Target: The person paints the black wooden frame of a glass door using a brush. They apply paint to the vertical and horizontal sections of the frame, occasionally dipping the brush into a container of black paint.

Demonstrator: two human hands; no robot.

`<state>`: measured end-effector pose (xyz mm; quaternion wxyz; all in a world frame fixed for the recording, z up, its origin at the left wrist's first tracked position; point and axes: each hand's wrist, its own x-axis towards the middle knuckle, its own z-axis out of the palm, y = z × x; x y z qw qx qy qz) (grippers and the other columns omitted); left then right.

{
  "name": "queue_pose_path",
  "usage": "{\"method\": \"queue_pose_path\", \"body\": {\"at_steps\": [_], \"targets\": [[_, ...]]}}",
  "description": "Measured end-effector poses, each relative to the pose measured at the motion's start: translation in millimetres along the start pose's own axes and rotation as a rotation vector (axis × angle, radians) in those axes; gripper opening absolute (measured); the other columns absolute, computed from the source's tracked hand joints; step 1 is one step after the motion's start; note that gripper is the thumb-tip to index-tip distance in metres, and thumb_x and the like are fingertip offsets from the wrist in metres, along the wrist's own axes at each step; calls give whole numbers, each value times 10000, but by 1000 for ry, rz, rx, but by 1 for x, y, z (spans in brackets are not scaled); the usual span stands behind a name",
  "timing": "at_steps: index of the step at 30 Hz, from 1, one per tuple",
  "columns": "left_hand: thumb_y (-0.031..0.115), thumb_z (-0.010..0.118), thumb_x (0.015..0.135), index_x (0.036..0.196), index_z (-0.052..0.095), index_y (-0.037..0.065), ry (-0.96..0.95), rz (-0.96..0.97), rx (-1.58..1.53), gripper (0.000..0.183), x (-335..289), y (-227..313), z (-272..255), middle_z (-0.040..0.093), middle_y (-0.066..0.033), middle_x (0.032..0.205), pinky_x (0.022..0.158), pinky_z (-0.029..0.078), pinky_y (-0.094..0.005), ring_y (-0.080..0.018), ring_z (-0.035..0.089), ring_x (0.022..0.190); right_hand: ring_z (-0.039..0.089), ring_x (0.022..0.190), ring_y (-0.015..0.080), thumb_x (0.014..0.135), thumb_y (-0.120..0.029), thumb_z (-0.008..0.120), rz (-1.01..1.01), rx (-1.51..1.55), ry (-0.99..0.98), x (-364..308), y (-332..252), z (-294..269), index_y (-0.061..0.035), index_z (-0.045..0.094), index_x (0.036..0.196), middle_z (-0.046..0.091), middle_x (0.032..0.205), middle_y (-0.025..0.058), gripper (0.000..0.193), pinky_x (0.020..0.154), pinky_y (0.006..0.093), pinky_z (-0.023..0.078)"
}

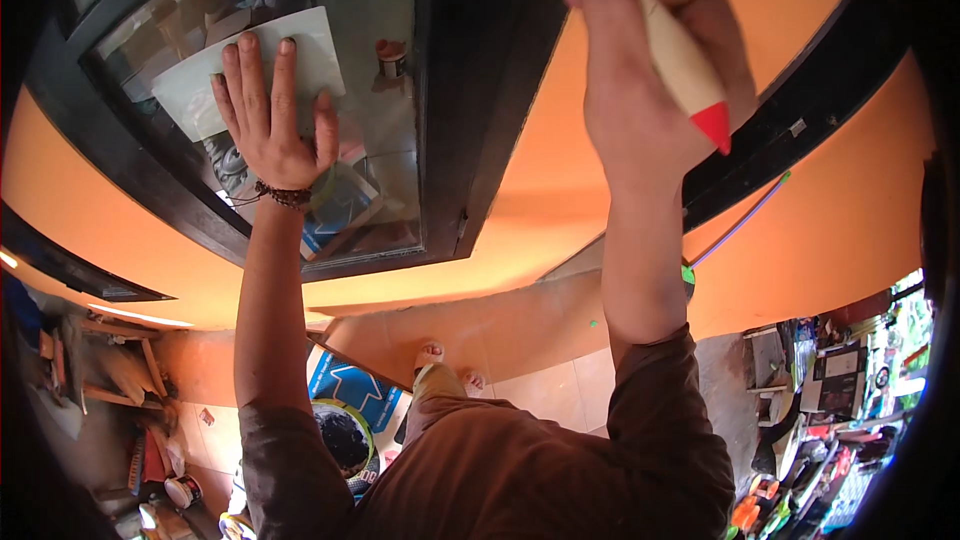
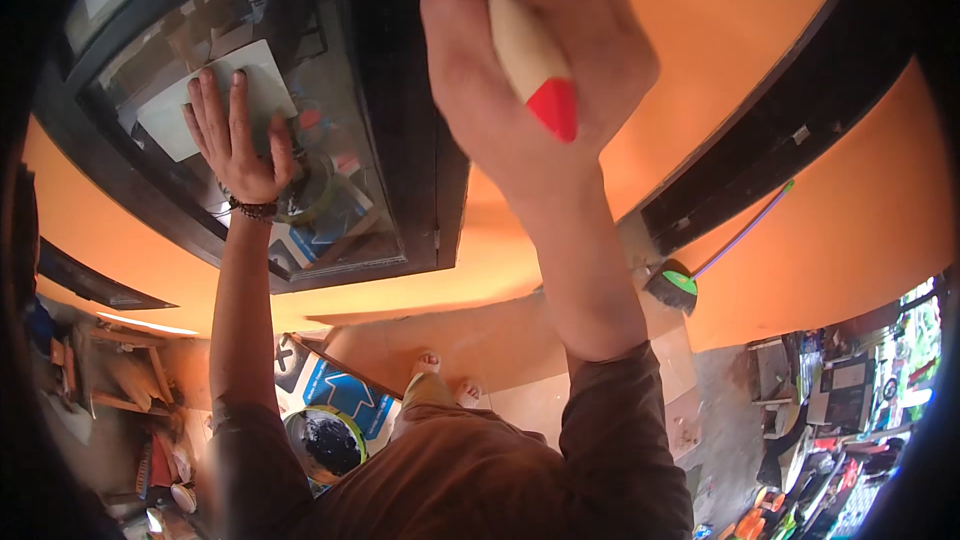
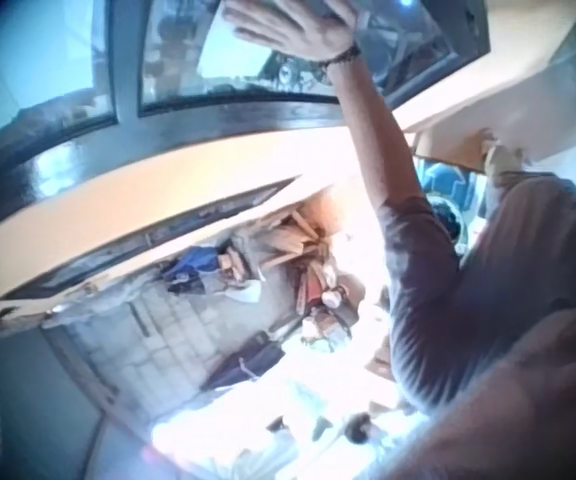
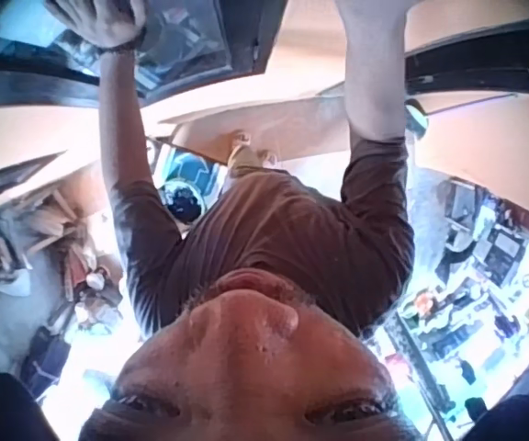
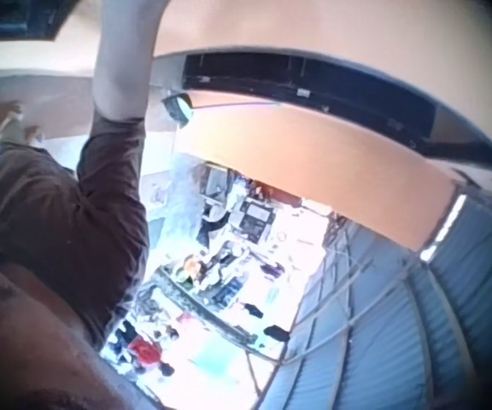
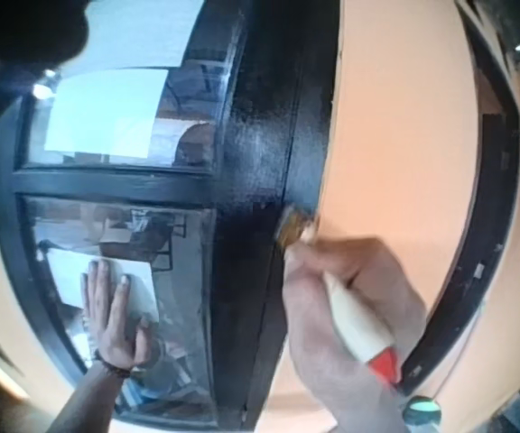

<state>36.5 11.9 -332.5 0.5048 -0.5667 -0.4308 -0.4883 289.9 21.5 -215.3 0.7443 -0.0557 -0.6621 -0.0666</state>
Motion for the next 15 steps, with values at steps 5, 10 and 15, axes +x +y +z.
{"method": "queue_pose_path", "body": {"at_steps": [5, 10, 15], "targets": [[294, 527, 821, 1311, 523, 72, 1, 5, 7, 539, 4, 1, -3, 421, -202, 1407, 1094, 217, -503, -379, 369, 1322, 624, 669, 229, 673, 55, 683, 259, -134, -244, -125, -29, -23, -13, 606, 786, 613, 762, 115, 152, 597, 297, 506], [293, 529, 815, 1285, 552, 73, -2, -10, -17, 519, 3, 4, 1, 441, -206, 1390, 1087, 228, -496, -377, 391, 1309, 617, 642, 261, 675, 77, 644, 402, -73, -424, -122, -45, -28, -7, 587, 773, 612, 757, 133, 141, 600, 312, 500], [293, 530, 818, 1283, 554, 67, -31, -41, 0, 518, -1, -1, -4, 442, -210, 1388, 1095, 216, -489, -377, 386, 1313, 653, 634, 136, 761, -5, 721, -75, -211, -48, 16, -23, 11, 5, 645, 831, 671, 822, 79, 104, 642, 237, 537]]}}
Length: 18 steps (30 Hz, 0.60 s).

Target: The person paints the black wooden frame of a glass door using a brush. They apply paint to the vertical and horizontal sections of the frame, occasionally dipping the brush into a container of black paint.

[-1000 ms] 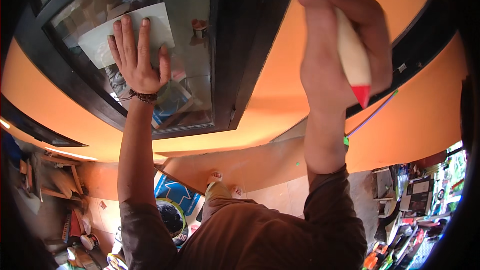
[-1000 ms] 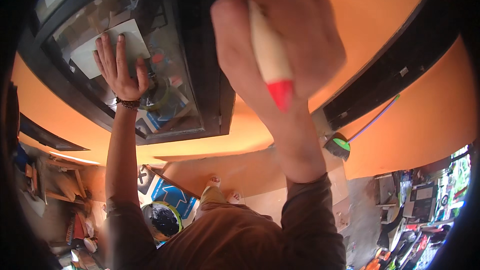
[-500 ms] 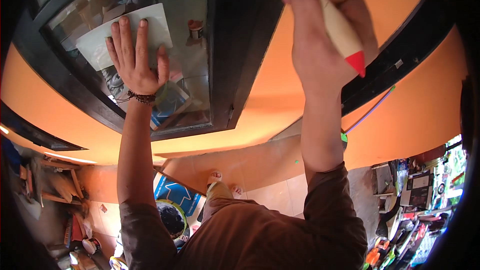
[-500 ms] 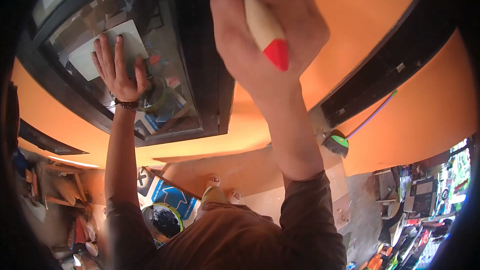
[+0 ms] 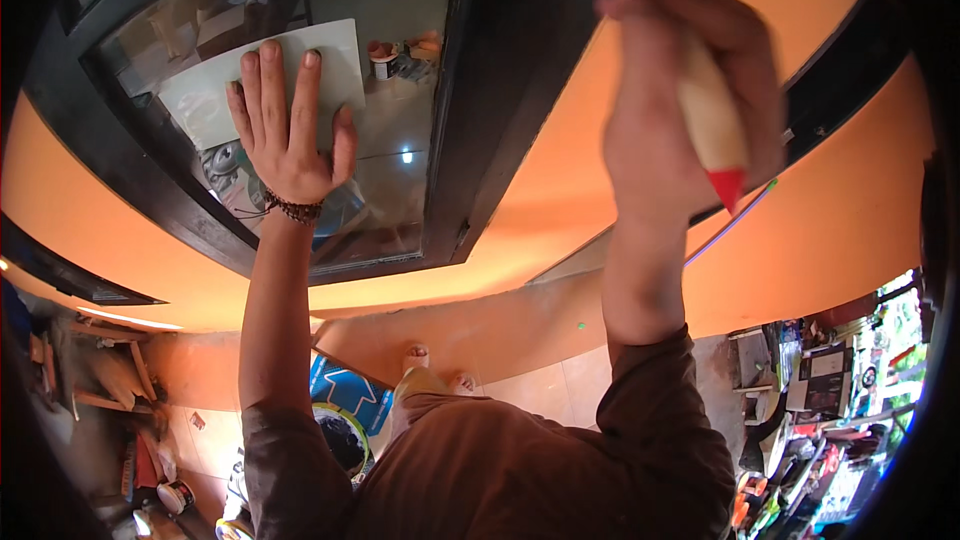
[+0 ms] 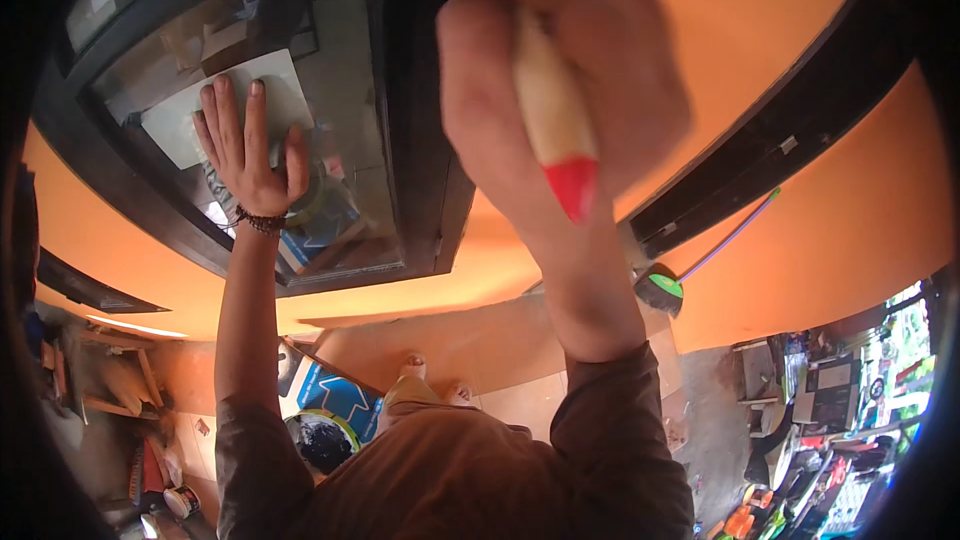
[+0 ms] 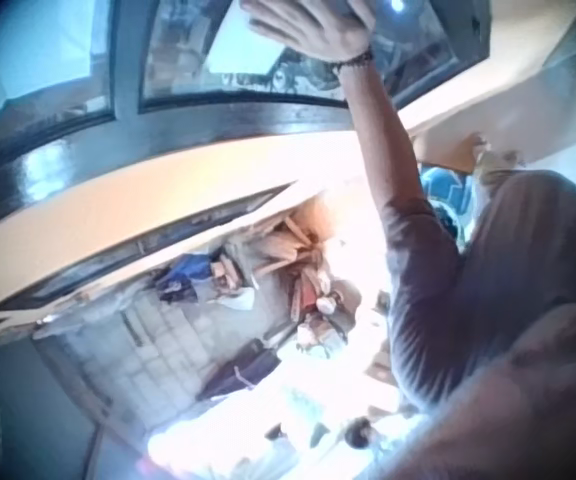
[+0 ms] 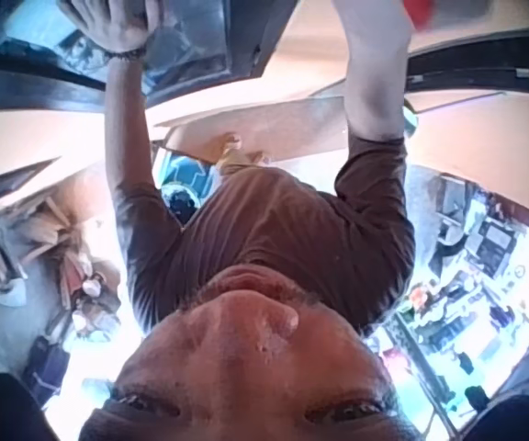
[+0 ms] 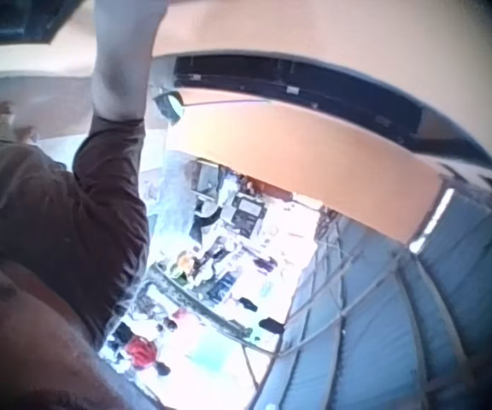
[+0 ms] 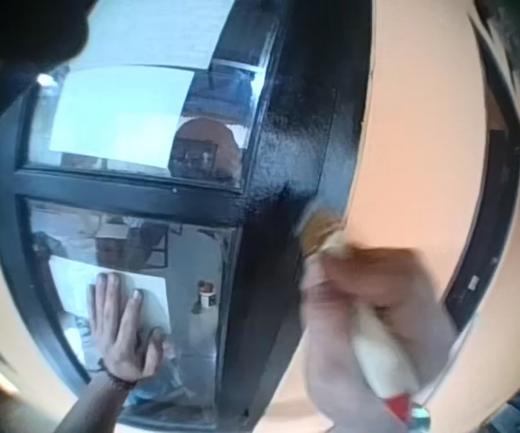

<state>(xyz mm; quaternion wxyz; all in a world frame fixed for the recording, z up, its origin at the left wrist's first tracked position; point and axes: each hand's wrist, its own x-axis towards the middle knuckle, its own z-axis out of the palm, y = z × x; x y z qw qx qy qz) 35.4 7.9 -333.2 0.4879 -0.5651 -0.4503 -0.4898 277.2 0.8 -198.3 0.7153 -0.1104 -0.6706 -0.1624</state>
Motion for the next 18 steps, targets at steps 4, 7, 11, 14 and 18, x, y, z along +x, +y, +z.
{"method": "queue_pose_path", "body": {"at_steps": [4, 7, 11, 14, 18], "targets": [[299, 524, 822, 1288, 550, 67, -11, 3, -24, 521, -1, 2, -2, 440, -211, 1390, 1103, 202, -485, -375, 381, 1317, 639, 702, 192, 752, 22, 679, 179, -22, -272, -92, -15, -14, -7, 594, 816, 634, 781, 119, 111, 610, 273, 516], [287, 526, 826, 1309, 519, 49, -26, 18, -41, 539, 7, 9, 5, 415, -228, 1402, 1106, 189, -496, -390, 356, 1328, 597, 623, 232, 667, 73, 658, 443, 85, -548, -168, -37, -39, -9, 600, 758, 579, 737, 126, 135, 553, 303, 476], [299, 527, 819, 1299, 540, 70, -21, -12, -36, 532, -3, 3, 1, 434, -212, 1395, 1108, 190, -489, -372, 376, 1322, 614, 652, 172, 720, 78, 654, 307, -5, -364, -71, -22, -21, -2, 617, 825, 617, 753, 93, 136, 591, 266, 498], [297, 524, 818, 1297, 543, 71, -49, -32, -24, 529, -5, 0, -3, 438, -210, 1393, 1108, 189, -491, -371, 375, 1324, 648, 701, 162, 794, 85, 648, 144, -55, -167, -14, -16, 6, 23, 598, 882, 635, 829, 102, 119, 635, 254, 538], [294, 521, 818, 1296, 550, 89, -61, -23, -39, 521, 2, 4, -1, 445, -195, 1392, 1105, 203, -487, -361, 381, 1322, 624, 749, 204, 739, 50, 684, 216, -73, -228, -92, -24, -6, -28, 601, 824, 615, 841, 124, 142, 648, 281, 506]]}}
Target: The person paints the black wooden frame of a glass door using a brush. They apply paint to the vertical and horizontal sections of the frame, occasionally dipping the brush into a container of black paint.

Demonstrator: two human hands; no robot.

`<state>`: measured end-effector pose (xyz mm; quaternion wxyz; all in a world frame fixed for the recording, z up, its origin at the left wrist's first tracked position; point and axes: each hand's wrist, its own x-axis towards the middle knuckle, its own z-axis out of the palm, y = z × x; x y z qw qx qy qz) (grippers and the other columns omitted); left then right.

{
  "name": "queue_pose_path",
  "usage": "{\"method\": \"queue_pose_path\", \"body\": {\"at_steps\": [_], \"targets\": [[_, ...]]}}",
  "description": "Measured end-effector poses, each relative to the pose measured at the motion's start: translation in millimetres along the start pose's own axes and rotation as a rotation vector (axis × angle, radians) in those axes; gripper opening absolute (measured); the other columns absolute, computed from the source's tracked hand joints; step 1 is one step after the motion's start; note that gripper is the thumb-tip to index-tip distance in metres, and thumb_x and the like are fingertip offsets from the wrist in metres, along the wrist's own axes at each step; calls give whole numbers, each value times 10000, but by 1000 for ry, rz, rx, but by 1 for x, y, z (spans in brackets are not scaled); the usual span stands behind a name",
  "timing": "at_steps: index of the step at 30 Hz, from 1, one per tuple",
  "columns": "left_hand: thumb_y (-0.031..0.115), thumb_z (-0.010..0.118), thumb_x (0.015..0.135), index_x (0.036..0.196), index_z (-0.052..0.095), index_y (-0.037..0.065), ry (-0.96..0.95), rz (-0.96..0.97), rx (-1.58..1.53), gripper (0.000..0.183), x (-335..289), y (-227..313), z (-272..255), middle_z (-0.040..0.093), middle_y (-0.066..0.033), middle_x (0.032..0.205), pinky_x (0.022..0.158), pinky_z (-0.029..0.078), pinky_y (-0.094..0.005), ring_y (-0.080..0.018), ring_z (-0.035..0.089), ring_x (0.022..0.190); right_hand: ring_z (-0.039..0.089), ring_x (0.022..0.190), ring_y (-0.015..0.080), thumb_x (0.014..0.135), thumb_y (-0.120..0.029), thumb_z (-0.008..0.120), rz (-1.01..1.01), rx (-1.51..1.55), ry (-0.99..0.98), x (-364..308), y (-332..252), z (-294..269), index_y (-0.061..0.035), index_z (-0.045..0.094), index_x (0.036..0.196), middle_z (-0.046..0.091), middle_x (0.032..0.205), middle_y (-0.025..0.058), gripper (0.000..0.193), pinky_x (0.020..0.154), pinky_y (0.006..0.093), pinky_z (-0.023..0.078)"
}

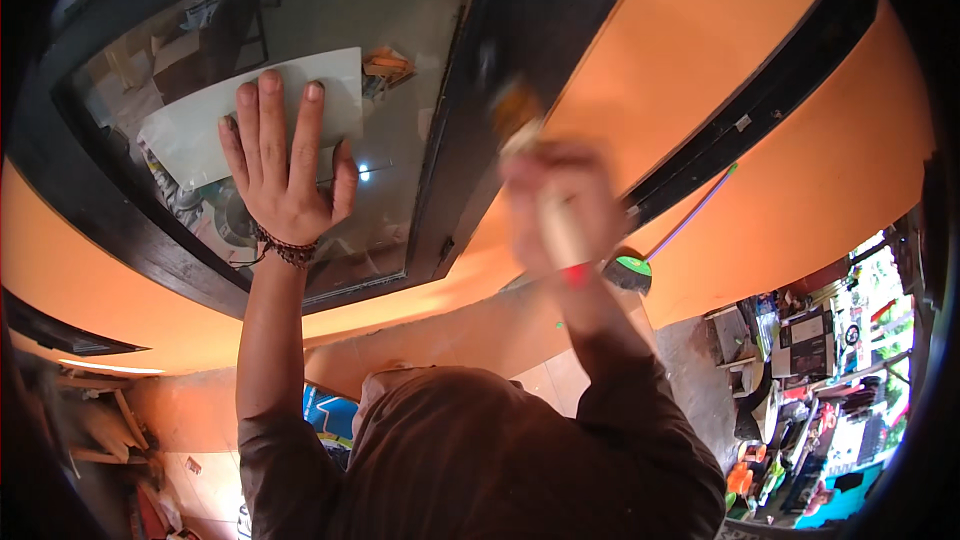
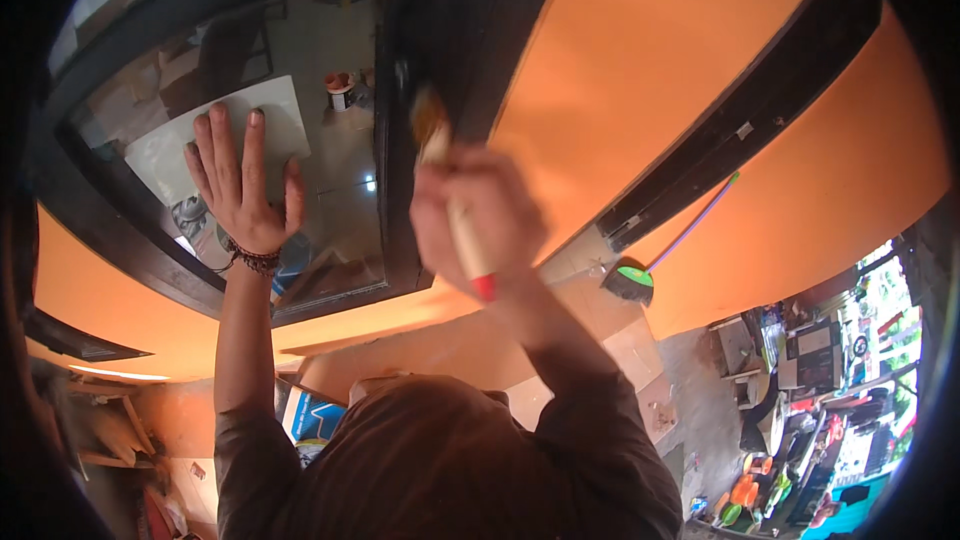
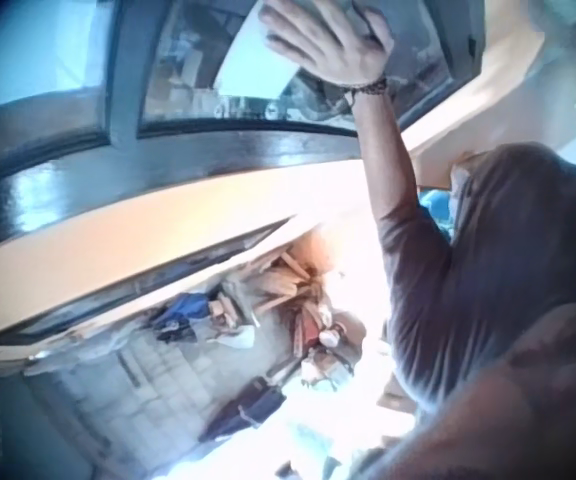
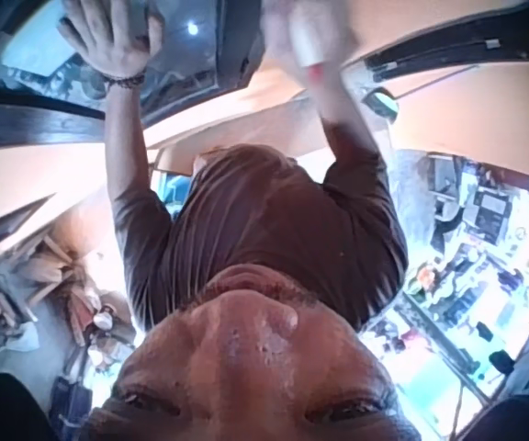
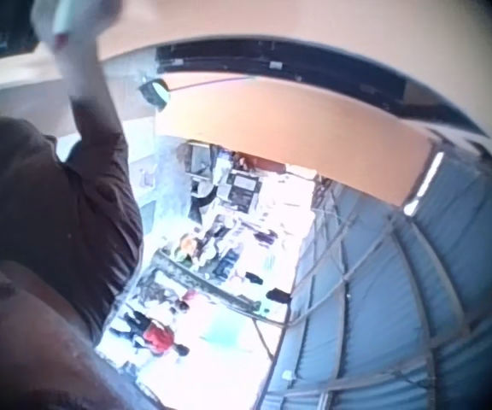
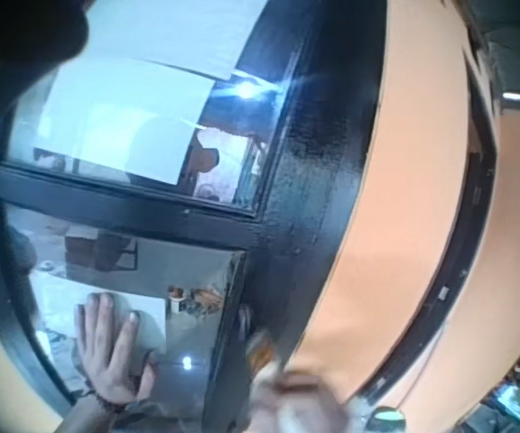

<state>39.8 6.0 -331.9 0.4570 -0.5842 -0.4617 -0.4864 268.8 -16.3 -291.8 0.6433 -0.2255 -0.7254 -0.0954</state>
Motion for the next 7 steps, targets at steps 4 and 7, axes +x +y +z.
{"method": "queue_pose_path", "body": {"at_steps": [4, 7], "targets": [[285, 550, 811, 1307, 525, 51, -12, 23, -45, 549, 0, 0, 3, 411, -223, 1408, 1111, 170, -491, -386, 347, 1337, 598, 682, 179, 784, 0, 627, 263, 38, -278, -60, -14, -10, -21, 582, 766, 609, 754, 96, 52, 617, 256, 471], [297, 536, 812, 1304, 538, 85, -22, 0, -44, 536, -3, -3, 0, 432, -199, 1401, 1107, 188, -492, -375, 377, 1320, 604, 616, 212, 702, 74, 668, 426, 16, -318, -57, -5, -17, 4, 625, 851, 598, 767, 122, 170, 541, 268, 483]]}}
